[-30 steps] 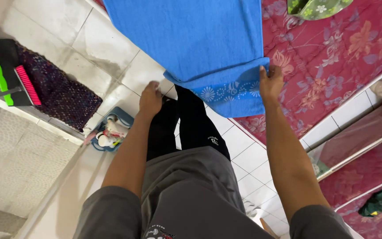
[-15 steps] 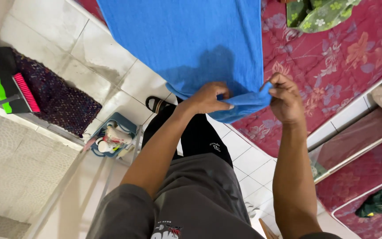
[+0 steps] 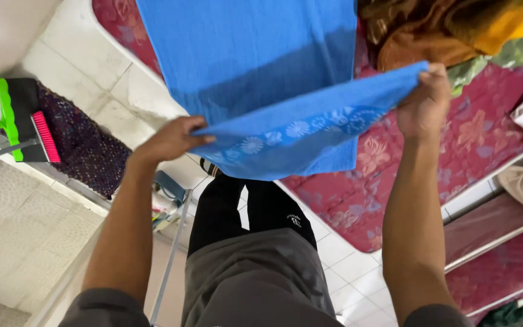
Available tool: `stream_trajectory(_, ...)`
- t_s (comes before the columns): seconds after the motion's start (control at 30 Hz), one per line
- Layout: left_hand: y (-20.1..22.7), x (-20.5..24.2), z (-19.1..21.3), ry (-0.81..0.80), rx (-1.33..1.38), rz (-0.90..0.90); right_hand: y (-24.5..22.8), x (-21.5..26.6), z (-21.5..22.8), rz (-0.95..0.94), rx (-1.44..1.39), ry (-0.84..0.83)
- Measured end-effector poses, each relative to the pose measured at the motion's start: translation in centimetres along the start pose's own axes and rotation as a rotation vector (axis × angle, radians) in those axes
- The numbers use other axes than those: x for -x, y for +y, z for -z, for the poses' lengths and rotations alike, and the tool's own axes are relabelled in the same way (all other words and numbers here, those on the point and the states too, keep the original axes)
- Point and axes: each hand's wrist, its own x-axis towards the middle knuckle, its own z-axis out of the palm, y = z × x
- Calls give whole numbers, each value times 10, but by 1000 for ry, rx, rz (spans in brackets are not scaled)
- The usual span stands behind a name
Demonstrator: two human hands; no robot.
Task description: The person is folding and rolling various items of laundry, including towels and clothes, on a bed.
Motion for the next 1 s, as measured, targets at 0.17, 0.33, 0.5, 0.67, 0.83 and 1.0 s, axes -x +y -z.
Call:
stream_trajectory(0.17,-13,-41,48,461,245,-217,43,-77,-12,61,606,-72)
stream_trajectory(0.33,-7,-80,72,661,432,-203,58,-104,-52,187,1211,-66)
stream_trajectory(0.5,6,-105,103,920,626,-364,56,-128,-70,600,1307,70)
stream_trajectory(0.67,2,-134,156,993,506,-502,62,-180,-70,668,1194,20)
stream_trajectory(0.83,-13,-171,203,1015,463,-513,75,-234,-84,677,1199,25)
stream_trajectory(1.0,-18,-193,204,1220,-177,-211,84,-258,-90,477,1504,-52)
